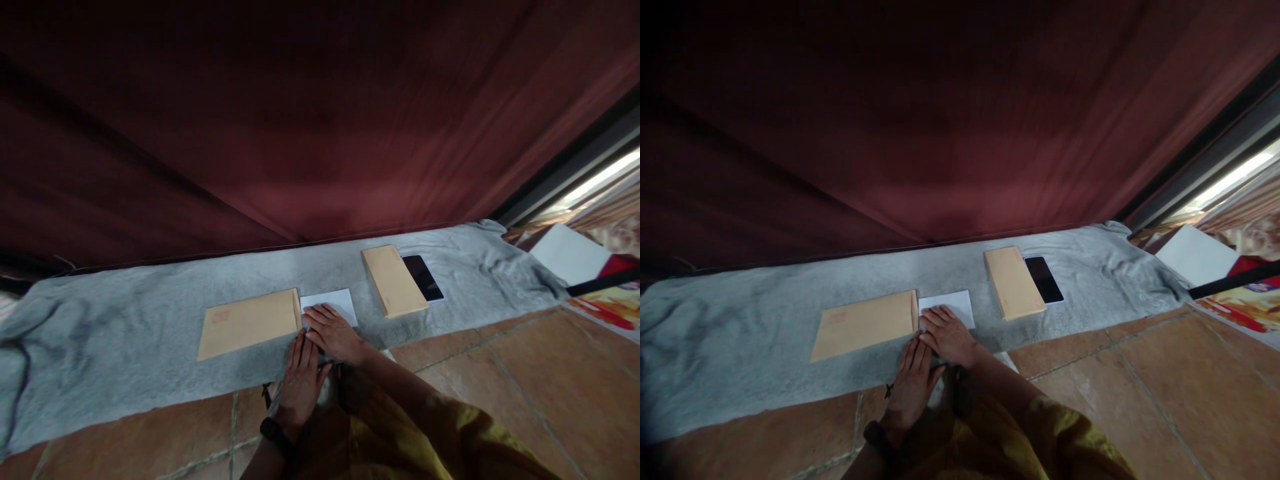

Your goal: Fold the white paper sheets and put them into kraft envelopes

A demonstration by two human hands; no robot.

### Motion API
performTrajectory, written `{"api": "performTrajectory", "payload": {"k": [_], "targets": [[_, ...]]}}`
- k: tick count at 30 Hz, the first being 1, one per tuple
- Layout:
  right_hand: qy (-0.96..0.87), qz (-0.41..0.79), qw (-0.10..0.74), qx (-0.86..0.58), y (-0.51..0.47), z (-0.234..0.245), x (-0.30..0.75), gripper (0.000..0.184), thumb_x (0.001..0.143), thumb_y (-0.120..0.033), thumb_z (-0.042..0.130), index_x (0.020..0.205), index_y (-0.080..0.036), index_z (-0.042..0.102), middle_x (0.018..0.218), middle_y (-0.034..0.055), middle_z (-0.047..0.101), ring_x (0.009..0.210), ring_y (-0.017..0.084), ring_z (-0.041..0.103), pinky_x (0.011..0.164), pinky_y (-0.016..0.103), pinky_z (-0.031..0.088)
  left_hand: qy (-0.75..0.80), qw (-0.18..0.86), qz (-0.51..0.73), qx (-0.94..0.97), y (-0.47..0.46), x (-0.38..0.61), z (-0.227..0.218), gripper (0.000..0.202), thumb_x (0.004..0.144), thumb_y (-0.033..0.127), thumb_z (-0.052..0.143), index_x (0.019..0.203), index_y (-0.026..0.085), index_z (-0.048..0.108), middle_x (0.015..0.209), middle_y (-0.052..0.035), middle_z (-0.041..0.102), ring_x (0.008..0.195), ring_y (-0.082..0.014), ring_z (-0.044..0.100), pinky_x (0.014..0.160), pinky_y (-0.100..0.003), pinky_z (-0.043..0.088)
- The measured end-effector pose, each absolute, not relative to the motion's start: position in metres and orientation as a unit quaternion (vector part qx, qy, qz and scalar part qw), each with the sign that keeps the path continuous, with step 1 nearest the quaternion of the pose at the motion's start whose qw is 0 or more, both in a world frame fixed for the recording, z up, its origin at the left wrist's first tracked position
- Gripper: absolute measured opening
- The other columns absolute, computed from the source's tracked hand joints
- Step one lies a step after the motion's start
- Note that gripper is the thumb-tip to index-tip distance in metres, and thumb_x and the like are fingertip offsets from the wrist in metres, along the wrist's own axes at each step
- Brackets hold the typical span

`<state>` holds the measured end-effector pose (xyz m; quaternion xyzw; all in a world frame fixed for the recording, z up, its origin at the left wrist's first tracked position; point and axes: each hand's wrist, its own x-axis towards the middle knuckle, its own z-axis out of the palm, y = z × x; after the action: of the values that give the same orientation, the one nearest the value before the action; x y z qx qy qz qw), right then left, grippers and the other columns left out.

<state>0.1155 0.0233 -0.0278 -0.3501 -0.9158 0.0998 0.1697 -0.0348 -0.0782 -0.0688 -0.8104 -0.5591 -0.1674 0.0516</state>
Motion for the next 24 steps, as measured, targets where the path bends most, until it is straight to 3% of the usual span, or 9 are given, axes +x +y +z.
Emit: {"api": "performTrajectory", "payload": {"k": [4, 12, 24], "targets": [[-0.916, 0.085, 0.156, -0.360, 0.034, -0.027, 0.112, 0.045, 0.104, -0.038, 0.049, 0.144, -0.017, 0.052, 0.150, 0.0103, 0.053, 0.140, 0.023, 0.046, 0.120, 0.045, 0.034, -0.556, 0.078, -0.157, -0.812, -0.077, -0.036, -0.068, 0.059, 0.097, 0.045, 0.050, 0.142, 0.006, 0.051, 0.143, -0.0200, 0.057, 0.140, -0.0351, 0.046, 0.113, -0.051, 0.042], [-0.908, 0.078, 0.147, -0.385, 0.049, -0.030, 0.103, 0.046, 0.105, -0.038, 0.045, 0.145, -0.017, 0.052, 0.152, 0.0085, 0.051, 0.140, 0.023, 0.046, 0.122, 0.045, 0.032, -0.558, 0.044, -0.162, -0.813, -0.076, -0.035, -0.059, 0.064, 0.097, 0.045, 0.049, 0.149, 0.007, 0.042, 0.148, -0.0188, 0.054, 0.146, -0.0313, 0.037, 0.116, -0.049, 0.039], [-0.894, 0.090, 0.176, -0.401, 0.010, -0.039, 0.118, 0.047, 0.106, -0.038, 0.042, 0.146, -0.015, 0.051, 0.156, 0.0097, 0.046, 0.144, 0.022, 0.041, 0.123, 0.044, 0.029, -0.571, 0.021, -0.134, -0.810, -0.077, -0.031, -0.053, 0.055, 0.096, 0.037, 0.049, 0.143, 0.009, 0.050, 0.146, -0.0183, 0.055, 0.145, -0.0338, 0.040, 0.114, -0.054, 0.042]]}}
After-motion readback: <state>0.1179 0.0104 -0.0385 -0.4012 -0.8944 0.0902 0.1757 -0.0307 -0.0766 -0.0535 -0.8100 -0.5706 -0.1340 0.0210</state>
